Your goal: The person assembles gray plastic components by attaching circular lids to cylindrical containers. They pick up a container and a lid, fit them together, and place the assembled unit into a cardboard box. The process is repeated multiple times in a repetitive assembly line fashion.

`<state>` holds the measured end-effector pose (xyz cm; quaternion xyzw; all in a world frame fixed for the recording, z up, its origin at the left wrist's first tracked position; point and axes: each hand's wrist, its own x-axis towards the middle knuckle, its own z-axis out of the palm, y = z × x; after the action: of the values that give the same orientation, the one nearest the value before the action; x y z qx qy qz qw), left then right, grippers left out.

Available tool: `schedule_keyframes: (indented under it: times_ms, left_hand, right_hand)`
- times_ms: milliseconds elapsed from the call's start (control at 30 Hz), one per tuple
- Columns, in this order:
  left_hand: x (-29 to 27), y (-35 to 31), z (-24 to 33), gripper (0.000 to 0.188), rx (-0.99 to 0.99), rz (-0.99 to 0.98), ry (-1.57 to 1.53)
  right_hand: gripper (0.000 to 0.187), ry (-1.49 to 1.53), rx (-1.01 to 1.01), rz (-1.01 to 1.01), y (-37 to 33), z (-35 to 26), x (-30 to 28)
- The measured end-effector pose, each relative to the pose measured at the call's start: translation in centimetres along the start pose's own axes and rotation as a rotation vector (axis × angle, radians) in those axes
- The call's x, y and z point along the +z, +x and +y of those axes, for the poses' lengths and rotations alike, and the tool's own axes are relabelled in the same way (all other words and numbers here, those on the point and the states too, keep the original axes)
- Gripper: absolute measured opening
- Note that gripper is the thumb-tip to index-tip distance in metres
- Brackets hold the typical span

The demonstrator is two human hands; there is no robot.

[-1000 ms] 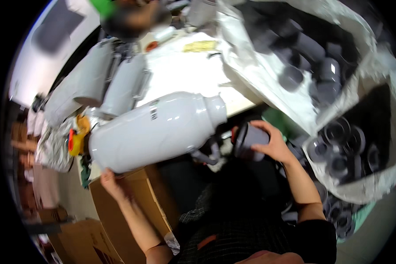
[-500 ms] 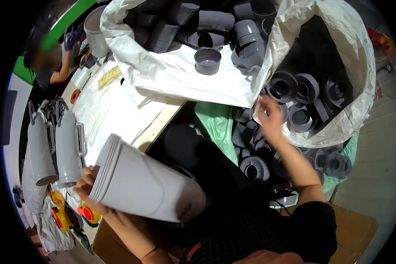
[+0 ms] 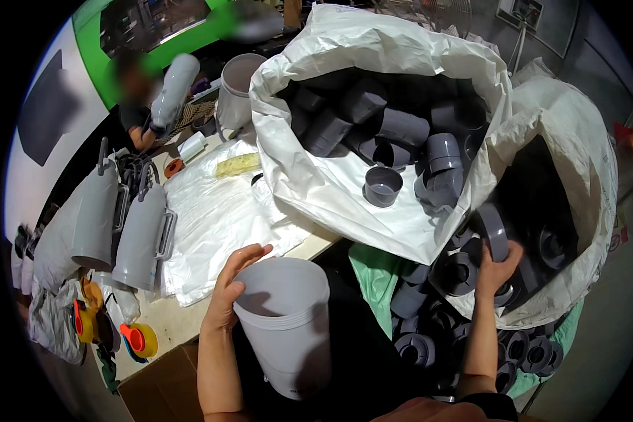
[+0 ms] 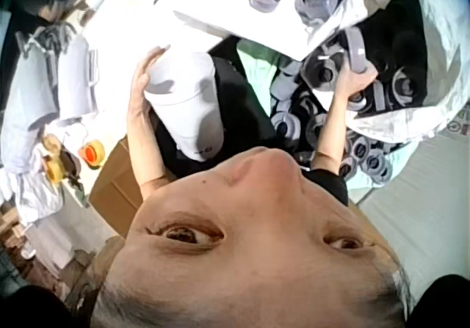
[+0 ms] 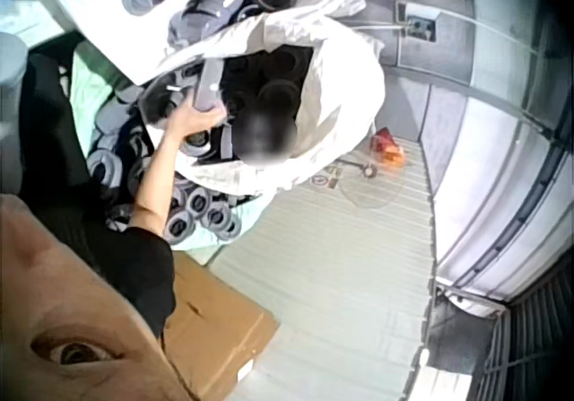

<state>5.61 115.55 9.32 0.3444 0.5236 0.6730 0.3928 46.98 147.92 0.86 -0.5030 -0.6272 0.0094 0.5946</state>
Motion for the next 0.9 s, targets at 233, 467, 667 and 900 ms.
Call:
schedule_keyframes:
  times_ms: [233,467,667,900]
  left_hand:
    - [1.2,-2.2,3.2,0.129,0.082,0.032,0.103]
    - [-0.4,-7.5,3.0,0.117,0.149,0.345,0.057]
    - [-0.5,-7.8,2.6,0.107,0.376,0.417,0.346]
    - [-2.1,-6.9,2.4,0.075,0.694,0.196,1.006]
  right_hand:
    - [0.074,1.178,-0.528,-0.826,-6.9,-27.6,4.3]
    - [0.126,1.433,0.657,-1.256,-15.6,-31.7,3.6]
    - [0.112,1.403,0.337,-1.037,-16.0,-32.4,4.7]
    - [0.075,1.190,-0.494,-0.817,-15.5,-30.0,7.4]
